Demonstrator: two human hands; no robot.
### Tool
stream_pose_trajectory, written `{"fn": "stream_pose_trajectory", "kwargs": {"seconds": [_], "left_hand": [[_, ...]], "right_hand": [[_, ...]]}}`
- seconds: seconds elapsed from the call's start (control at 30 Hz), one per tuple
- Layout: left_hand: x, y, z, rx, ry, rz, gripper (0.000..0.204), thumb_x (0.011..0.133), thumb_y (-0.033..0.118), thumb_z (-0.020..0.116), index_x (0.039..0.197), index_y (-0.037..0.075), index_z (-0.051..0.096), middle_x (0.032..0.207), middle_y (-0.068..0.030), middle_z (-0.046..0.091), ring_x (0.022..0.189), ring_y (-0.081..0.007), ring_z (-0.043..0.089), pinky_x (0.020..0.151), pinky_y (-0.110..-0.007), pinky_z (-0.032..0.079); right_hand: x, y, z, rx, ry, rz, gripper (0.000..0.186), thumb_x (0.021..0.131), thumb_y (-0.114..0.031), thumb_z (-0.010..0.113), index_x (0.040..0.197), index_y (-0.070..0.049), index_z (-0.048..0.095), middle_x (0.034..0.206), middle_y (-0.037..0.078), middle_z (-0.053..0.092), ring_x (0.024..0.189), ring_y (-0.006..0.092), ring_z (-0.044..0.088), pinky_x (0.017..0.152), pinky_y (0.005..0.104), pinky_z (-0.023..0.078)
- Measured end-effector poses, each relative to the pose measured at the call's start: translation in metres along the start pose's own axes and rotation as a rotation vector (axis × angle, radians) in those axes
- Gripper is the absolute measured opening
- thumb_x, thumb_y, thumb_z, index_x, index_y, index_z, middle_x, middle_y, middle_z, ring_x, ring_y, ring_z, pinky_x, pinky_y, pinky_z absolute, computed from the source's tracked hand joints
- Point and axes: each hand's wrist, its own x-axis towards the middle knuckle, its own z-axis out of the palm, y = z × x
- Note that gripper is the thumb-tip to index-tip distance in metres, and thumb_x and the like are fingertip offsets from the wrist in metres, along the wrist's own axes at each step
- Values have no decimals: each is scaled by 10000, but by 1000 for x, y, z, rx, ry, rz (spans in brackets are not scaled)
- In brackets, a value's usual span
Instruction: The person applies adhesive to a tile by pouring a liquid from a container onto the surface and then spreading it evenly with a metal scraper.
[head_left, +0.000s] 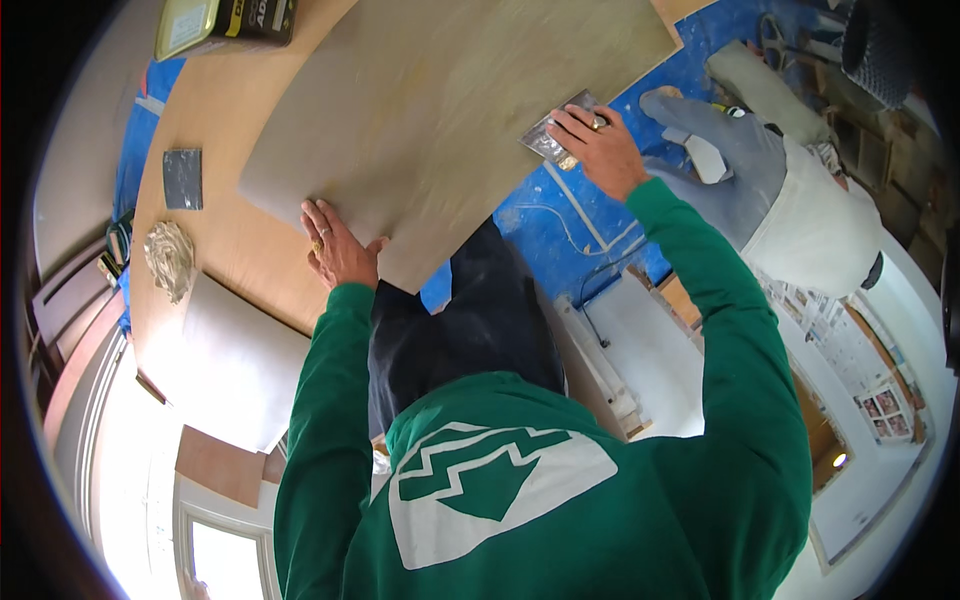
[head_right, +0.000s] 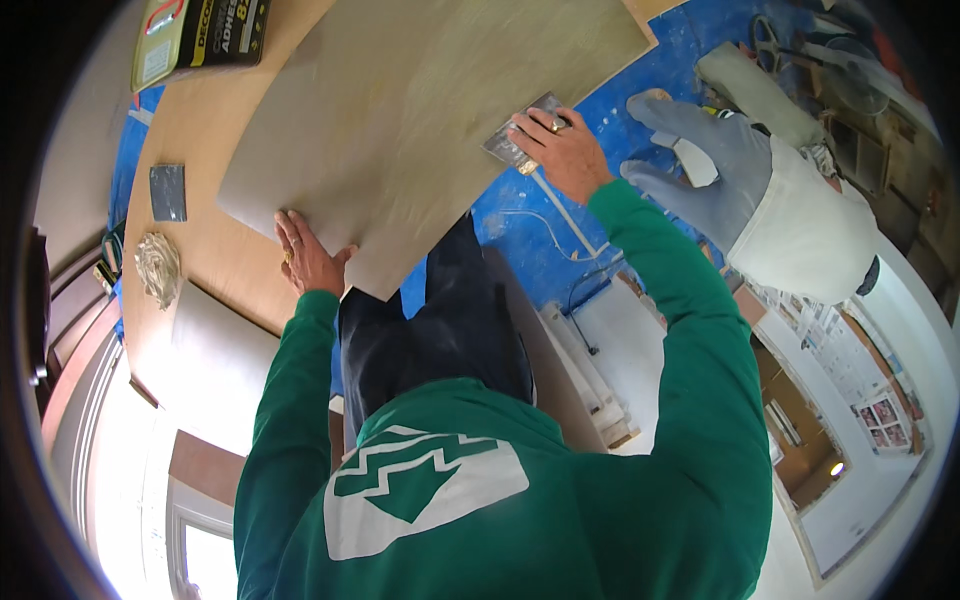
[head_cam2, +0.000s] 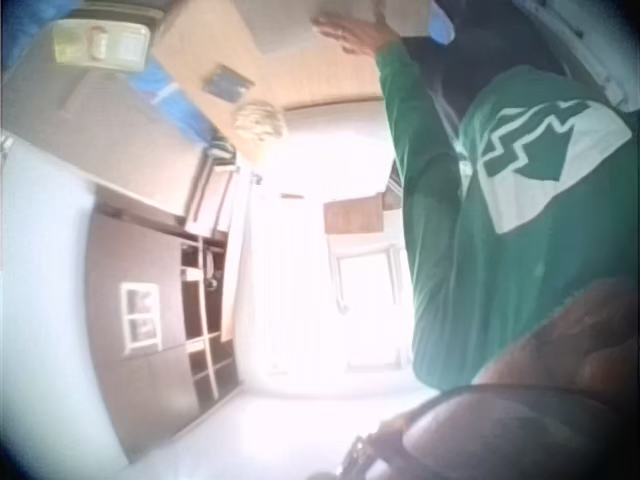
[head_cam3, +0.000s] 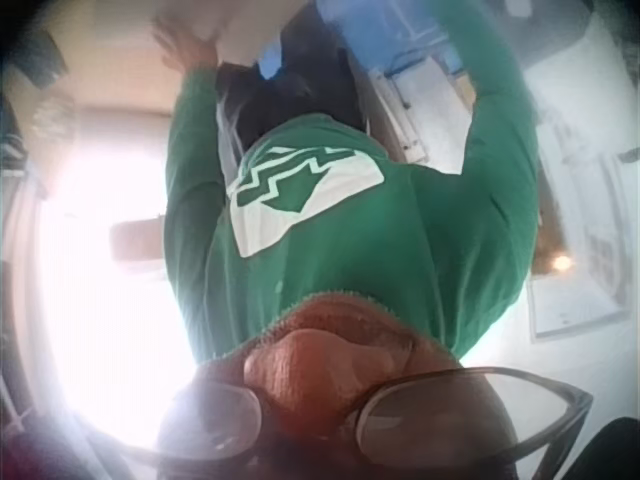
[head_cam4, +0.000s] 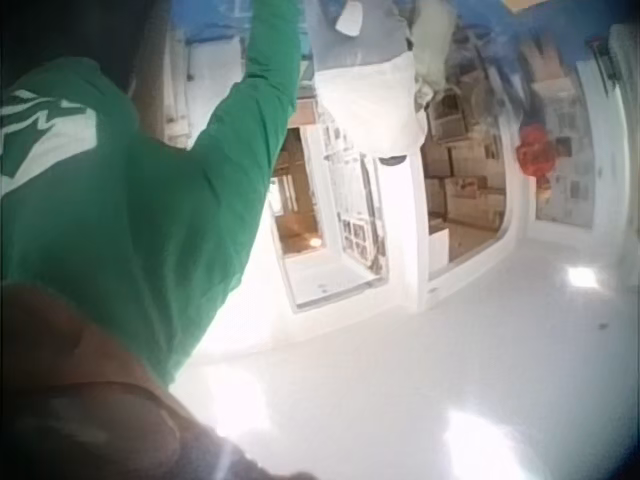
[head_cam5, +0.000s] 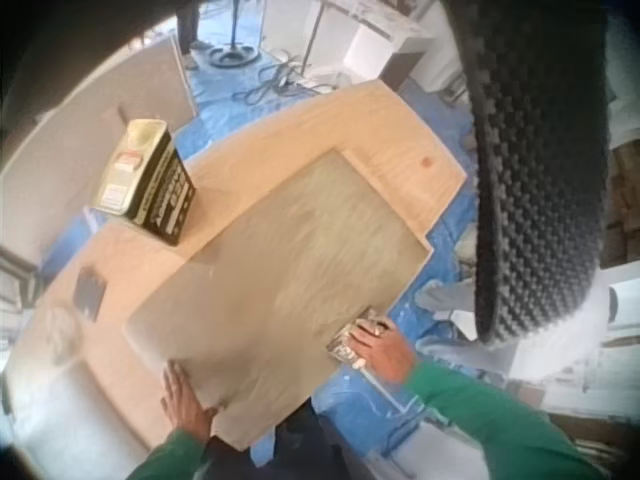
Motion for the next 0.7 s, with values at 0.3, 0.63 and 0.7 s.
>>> {"fn": "stream_pose_trajectory", "kwargs": {"seconds": [0.3,0.63,0.7], "left_hand": [[5,12,-4,37,-7,-16,1329,810,400,990,1783,45,158,1897,-125,78,1742,-310,144,1237,-648,403],[0,8,-4,-6,-31,-2,1376,762,426,1015,1782,36,177,1900,-134,34,1747,-326,111,1245,-692,390],[-2,5,-21,-14,-37,4,1299,793,428,1000,1759,9,240,1866,-198,153,1714,-355,220,1225,-634,428]], "right_hand": [[-4,-33,4,73,-2,166,536,922,-69,683,1456,-112,696,1516,12,663,1417,248,592,1129,520,455],[49,-184,-35,447,-9,467,437,936,-121,649,1362,-97,745,1403,55,724,1233,290,667,975,479,484],[56,-192,-53,622,73,554,456,908,-82,671,1358,-85,744,1380,78,743,1240,311,684,1003,475,504]]}}
